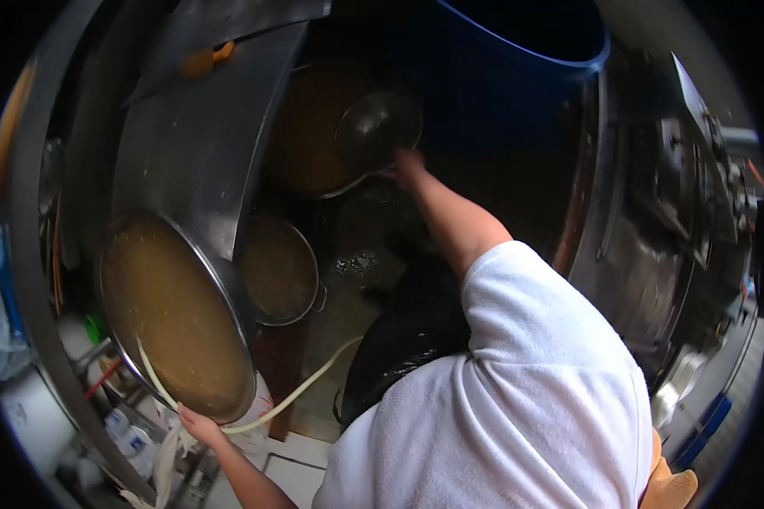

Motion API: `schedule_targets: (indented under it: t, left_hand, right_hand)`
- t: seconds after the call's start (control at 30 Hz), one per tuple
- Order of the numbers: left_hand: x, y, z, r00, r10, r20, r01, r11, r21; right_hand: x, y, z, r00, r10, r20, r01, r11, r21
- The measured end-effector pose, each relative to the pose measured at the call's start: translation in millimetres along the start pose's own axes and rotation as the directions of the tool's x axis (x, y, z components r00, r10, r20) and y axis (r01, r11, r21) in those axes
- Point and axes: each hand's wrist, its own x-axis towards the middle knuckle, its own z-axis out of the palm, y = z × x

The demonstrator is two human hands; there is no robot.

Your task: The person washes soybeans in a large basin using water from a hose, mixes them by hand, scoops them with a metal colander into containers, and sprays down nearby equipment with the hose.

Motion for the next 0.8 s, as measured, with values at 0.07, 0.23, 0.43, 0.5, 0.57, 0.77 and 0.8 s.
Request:
schedule_targets:
  t: [0.07, 0.23, 0.43, 0.5, 0.57, 0.77, 0.8]
  left_hand:
    - [11.1, 14.8, 6.3, 1.000, -0.011, 0.016, 0.011, 1.000, -0.027]
    - [-2.4, 21.9, 0.9, 0.976, -0.194, 0.096, 0.212, 0.947, -0.240]
    - [-13.3, 44.9, -2.4, 0.954, -0.240, 0.181, 0.274, 0.941, -0.197]
    - [-14.2, 37.8, 0.7, 0.960, -0.225, 0.168, 0.260, 0.938, -0.228]
    - [-27.8, 41.5, 0.0, 0.965, -0.202, 0.165, 0.244, 0.923, -0.298]
    - [-112.6, 83.1, -22.9, 0.977, -0.161, 0.140, 0.201, 0.915, -0.350]
    - [-123.2, 77.2, -23.5, 0.979, -0.156, 0.132, 0.197, 0.892, -0.407]
  right_hand:
    - [-36.1, 24.1, -53.1, 0.993, 0.060, 0.102, -0.063, 0.998, 0.025]
    - [-121.7, 43.6, -129.8, 0.968, 0.173, 0.182, -0.173, 0.985, -0.016]
    - [-186.1, -1.7, -131.2, 0.946, 0.054, 0.318, 0.010, 0.981, -0.194]
    - [-197.5, -18.0, -109.9, 0.935, -0.007, 0.355, 0.092, 0.970, -0.223]
    - [-207.0, -33.6, -88.4, 0.919, -0.089, 0.384, 0.196, 0.949, -0.248]
    - [-251.6, -59.4, 0.5, 0.854, -0.165, 0.494, 0.281, 0.945, -0.169]
    - [-258.3, -60.5, 12.5, 0.848, -0.176, 0.500, 0.287, 0.945, -0.154]
